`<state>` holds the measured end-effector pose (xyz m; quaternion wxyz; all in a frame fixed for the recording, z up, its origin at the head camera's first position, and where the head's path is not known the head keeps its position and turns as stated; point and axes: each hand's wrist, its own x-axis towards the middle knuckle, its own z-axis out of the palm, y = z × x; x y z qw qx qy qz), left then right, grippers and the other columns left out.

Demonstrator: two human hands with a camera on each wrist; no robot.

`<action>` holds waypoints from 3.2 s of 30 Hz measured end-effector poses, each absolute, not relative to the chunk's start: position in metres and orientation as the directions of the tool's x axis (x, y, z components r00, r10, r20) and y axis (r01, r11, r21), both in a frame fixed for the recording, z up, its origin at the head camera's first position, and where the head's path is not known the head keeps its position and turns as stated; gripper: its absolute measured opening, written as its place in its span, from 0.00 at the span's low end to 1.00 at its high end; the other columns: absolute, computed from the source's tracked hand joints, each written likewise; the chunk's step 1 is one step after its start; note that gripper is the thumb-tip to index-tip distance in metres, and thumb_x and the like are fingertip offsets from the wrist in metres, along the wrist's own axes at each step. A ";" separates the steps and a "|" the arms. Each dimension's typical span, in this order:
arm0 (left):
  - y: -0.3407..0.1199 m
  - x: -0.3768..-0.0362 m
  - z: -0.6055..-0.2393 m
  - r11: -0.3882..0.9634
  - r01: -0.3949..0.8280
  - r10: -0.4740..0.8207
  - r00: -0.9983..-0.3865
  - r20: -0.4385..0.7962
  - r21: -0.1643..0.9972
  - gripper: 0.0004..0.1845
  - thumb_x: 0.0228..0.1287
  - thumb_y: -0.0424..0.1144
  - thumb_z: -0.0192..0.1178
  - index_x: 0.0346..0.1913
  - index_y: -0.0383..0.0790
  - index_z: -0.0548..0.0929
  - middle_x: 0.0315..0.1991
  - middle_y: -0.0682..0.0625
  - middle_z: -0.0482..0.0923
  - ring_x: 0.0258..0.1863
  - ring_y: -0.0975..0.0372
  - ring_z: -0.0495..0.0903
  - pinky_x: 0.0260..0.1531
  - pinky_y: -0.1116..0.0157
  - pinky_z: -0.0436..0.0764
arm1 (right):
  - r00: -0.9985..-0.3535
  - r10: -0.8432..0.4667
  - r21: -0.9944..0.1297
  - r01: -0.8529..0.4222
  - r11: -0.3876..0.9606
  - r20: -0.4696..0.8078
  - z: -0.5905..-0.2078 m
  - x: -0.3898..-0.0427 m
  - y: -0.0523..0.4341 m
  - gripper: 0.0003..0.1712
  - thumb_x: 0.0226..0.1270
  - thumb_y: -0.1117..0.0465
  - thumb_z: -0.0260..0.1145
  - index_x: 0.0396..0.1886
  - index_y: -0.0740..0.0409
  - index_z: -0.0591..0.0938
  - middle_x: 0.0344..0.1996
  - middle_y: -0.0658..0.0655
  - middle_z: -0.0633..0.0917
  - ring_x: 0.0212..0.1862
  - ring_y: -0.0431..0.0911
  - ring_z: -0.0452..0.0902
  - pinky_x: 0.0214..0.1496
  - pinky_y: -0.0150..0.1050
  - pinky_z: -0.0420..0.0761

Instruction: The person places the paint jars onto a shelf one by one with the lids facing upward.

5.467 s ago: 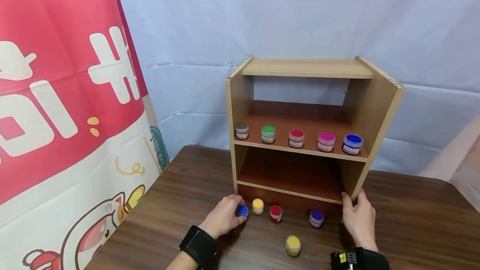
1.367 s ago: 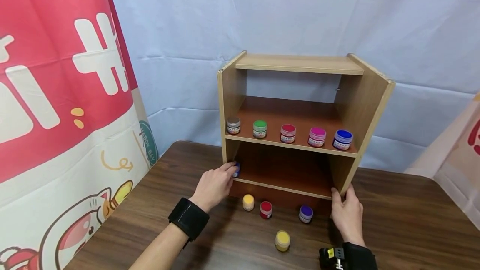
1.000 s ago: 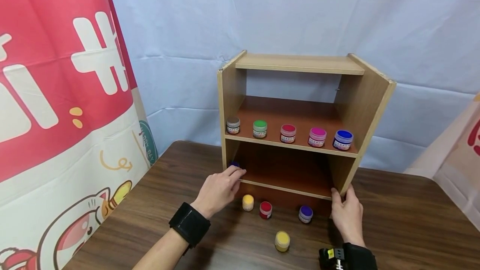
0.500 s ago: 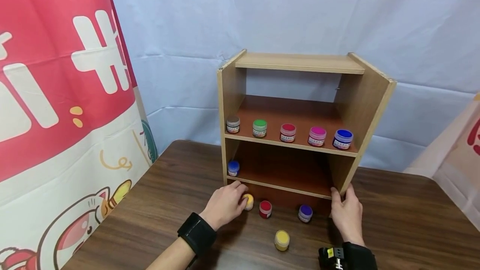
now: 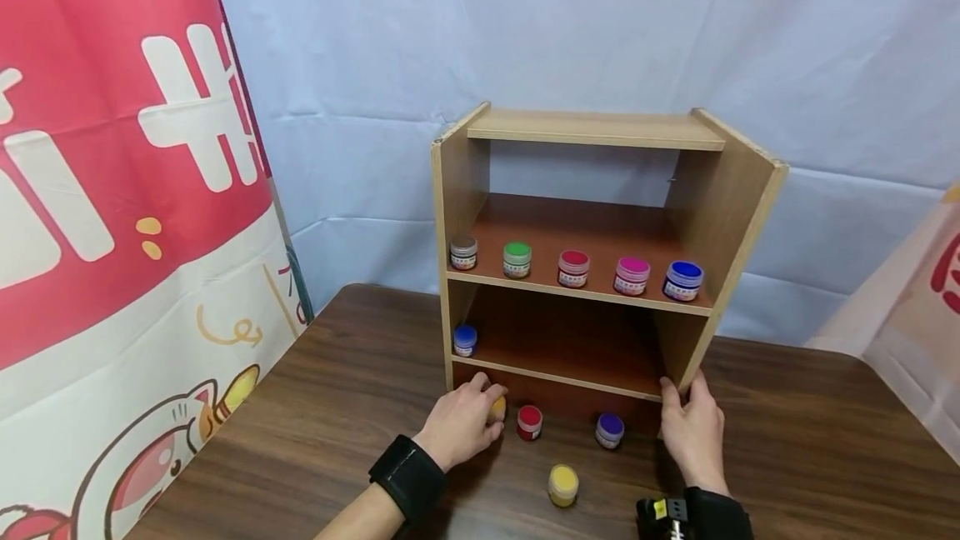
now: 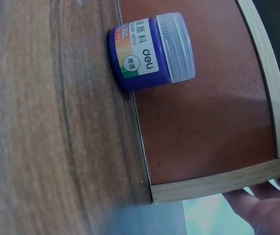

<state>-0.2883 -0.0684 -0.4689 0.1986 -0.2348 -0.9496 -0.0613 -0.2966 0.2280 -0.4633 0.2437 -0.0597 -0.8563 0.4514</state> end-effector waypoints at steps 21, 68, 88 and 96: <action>-0.069 -0.288 -0.467 0.828 0.547 0.488 -0.810 0.324 0.121 0.12 0.48 0.39 0.66 0.37 0.49 0.79 0.33 0.54 0.73 0.28 0.67 0.73 0.30 0.72 0.76 | -0.866 0.337 -0.795 -0.107 0.597 0.370 -0.463 -0.297 0.226 0.19 0.67 0.51 0.49 0.53 0.54 0.70 0.43 0.65 0.79 0.39 0.56 0.74 0.40 0.46 0.68; -0.079 -0.283 -0.450 0.804 0.556 0.525 -0.830 0.189 0.209 0.11 0.49 0.41 0.65 0.37 0.47 0.78 0.31 0.55 0.73 0.27 0.68 0.70 0.29 0.75 0.74 | -0.868 0.344 -0.822 -0.119 0.557 0.359 -0.463 -0.299 0.227 0.20 0.66 0.51 0.50 0.54 0.55 0.70 0.48 0.67 0.77 0.50 0.59 0.70 0.49 0.52 0.66; -0.065 -0.293 -0.394 0.804 0.572 0.466 -0.775 0.426 0.162 0.14 0.52 0.39 0.63 0.42 0.44 0.76 0.34 0.53 0.73 0.29 0.66 0.73 0.35 0.70 0.78 | -0.861 0.349 -0.819 -0.126 0.559 0.370 -0.462 -0.300 0.228 0.20 0.67 0.51 0.50 0.54 0.55 0.70 0.49 0.67 0.77 0.51 0.58 0.71 0.49 0.52 0.67; -0.053 -0.304 -0.398 0.822 0.567 0.476 -0.736 0.481 0.055 0.13 0.53 0.37 0.62 0.42 0.43 0.76 0.32 0.51 0.73 0.28 0.64 0.74 0.32 0.69 0.77 | -0.863 0.349 -0.823 -0.125 0.554 0.366 -0.461 -0.299 0.228 0.20 0.67 0.51 0.49 0.55 0.54 0.69 0.49 0.66 0.77 0.50 0.57 0.72 0.49 0.51 0.67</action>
